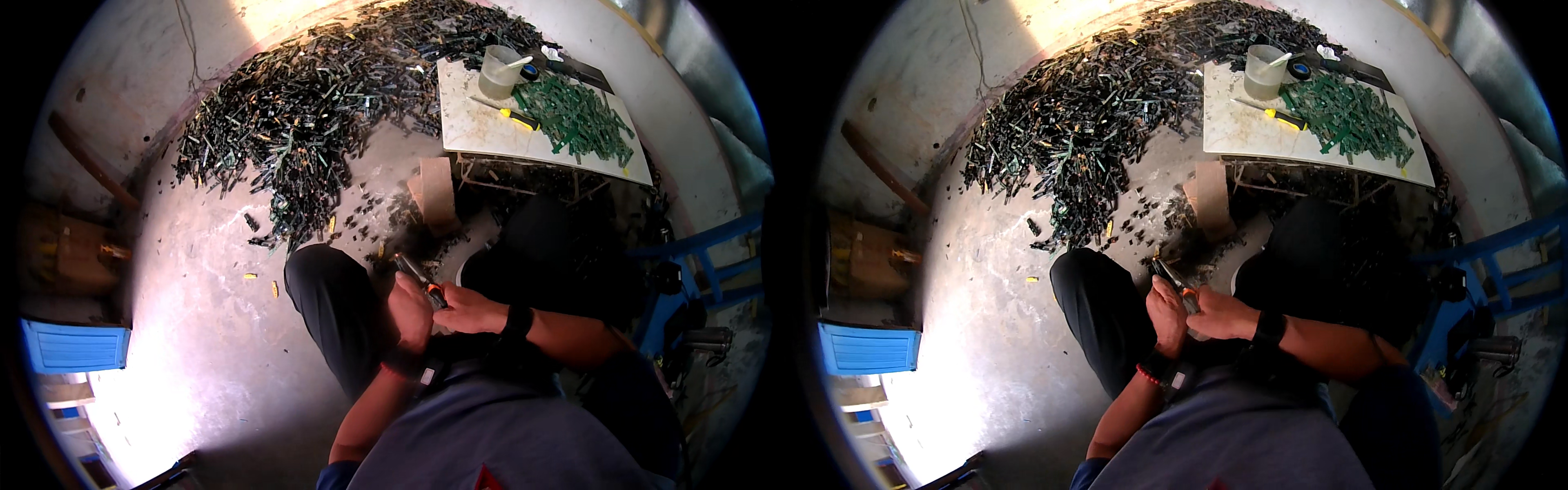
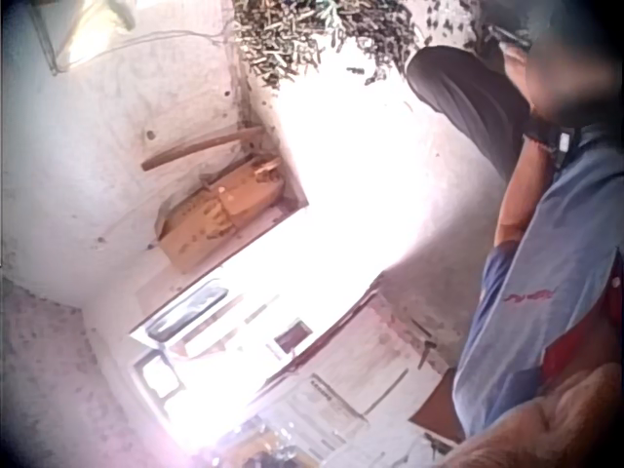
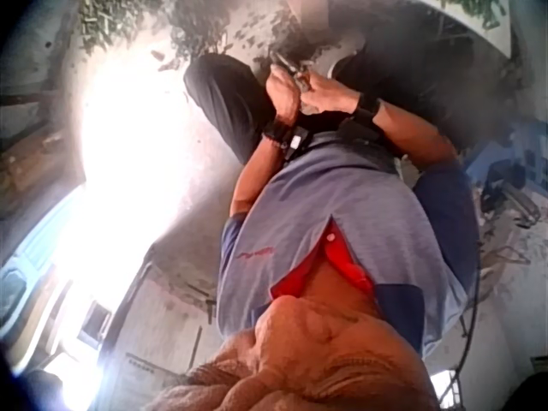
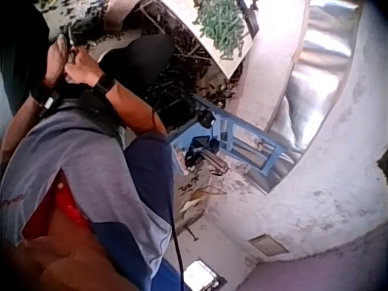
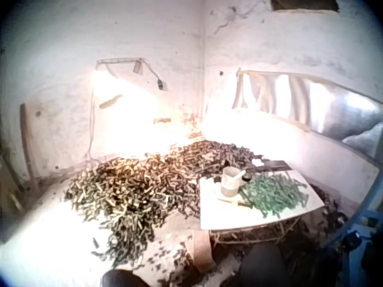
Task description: The person sits on the floor and uses orange-handled scissors to cut small pieces from a green plastic strip. The cut pieces fall onto the floor, joining a large pile of similar debris.
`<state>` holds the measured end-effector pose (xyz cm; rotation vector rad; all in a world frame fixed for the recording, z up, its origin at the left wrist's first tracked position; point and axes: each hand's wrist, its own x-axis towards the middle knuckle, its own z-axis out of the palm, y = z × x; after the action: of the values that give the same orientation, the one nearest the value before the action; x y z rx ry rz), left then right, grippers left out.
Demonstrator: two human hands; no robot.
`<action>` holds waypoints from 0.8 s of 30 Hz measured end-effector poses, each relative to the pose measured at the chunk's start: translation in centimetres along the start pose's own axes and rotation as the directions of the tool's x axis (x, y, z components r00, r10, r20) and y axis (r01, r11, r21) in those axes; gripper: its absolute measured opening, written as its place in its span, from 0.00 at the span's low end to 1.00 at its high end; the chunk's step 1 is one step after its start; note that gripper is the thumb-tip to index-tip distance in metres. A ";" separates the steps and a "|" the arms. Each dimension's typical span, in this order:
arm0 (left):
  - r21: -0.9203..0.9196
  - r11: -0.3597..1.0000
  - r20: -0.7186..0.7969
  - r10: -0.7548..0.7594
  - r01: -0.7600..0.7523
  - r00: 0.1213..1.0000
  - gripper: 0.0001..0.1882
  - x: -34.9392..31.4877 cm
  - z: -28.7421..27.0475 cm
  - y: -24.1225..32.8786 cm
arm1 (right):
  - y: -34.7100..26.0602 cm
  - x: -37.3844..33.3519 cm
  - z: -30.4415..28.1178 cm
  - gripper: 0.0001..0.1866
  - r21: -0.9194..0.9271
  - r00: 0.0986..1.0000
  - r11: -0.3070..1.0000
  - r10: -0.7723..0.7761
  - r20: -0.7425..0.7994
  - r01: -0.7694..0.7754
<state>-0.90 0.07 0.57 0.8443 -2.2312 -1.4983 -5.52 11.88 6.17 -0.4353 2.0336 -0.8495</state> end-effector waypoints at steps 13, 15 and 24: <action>-0.023 0.991 0.056 -0.128 0.130 0.990 0.28 -0.7 0.0 -3.6 | 3.6 2.1 -0.3 0.17 -0.345 0.941 0.911 -0.296 -0.163 0.226; -0.175 0.932 0.190 -0.286 0.319 0.939 0.26 -0.5 -0.4 -3.6 | 4.6 2.8 -2.9 0.14 -0.509 0.905 0.815 -0.399 -0.145 0.278; -0.415 0.690 0.449 -0.411 0.593 0.793 0.21 0.6 -1.8 -2.9 | 5.5 3.2 -8.3 0.12 -0.579 0.790 0.692 -0.599 -0.129 0.431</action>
<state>0.51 -2.46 -1.41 1.1449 -1.6318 -2.5403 -14.10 17.30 3.66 -1.3259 2.4817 -0.6958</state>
